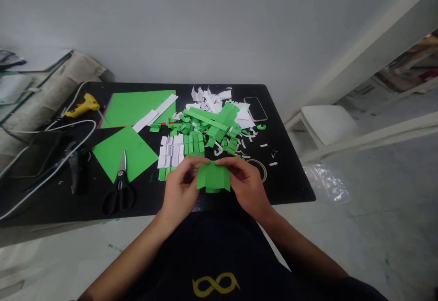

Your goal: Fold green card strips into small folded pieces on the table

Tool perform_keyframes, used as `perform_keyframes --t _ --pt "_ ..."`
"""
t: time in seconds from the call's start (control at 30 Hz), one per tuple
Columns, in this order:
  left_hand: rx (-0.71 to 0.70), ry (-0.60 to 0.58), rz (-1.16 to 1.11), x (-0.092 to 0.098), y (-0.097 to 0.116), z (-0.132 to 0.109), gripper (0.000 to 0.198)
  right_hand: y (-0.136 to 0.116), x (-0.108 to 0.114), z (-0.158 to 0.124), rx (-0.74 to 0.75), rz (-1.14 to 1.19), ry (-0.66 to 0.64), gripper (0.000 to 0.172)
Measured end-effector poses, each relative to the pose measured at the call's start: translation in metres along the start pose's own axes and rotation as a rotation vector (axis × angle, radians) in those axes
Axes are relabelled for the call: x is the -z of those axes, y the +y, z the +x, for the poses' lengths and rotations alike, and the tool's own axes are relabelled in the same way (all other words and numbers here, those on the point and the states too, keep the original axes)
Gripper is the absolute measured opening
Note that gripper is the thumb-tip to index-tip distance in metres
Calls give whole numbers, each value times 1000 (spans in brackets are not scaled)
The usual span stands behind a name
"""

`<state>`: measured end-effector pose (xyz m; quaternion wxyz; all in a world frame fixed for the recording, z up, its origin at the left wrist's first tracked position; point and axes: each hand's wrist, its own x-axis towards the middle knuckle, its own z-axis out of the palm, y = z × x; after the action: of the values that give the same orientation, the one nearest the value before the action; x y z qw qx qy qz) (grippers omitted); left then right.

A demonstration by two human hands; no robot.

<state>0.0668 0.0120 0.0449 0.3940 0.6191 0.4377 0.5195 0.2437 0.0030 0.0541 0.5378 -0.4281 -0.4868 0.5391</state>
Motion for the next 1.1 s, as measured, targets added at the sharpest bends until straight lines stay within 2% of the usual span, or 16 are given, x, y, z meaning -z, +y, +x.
perform_keyframes --t 0.13,0.27,0.4,0.43,0.5,0.57,0.67,0.77,0.83,0.97,1.1 --pt "-70 9 17 2 1 -1 17 -3 7 -2 -102 89 -66 23" --pt "-171 11 146 2 0 -3 22 -5 8 -4 -153 211 -84 24" --pt "-331 17 314 3 -3 -7 27 -10 2 -5 -94 24 47 15" --pt "-373 10 334 4 -5 -7 29 -11 1 -5 -76 -13 72 17" --pt "-440 -29 350 8 -8 -9 35 -11 -1 -6 -55 -23 81 24" --pt "-478 -89 330 13 -10 -10 39 -11 -1 -7 -40 -7 65 23" --pt "-382 -118 161 18 -9 -13 40 -9 0 -10 -11 -36 71 19" --pt "-176 -62 -44 16 0 -13 33 -8 -1 -13 49 -104 76 17" --pt "-102 -24 -41 12 7 -11 26 -8 -3 -14 99 -145 64 17" --pt "-102 31 118 6 16 -6 9 -8 -5 -15 133 -165 34 16" --pt "-150 60 168 4 15 -6 9 -10 -6 -13 69 -74 38 20"
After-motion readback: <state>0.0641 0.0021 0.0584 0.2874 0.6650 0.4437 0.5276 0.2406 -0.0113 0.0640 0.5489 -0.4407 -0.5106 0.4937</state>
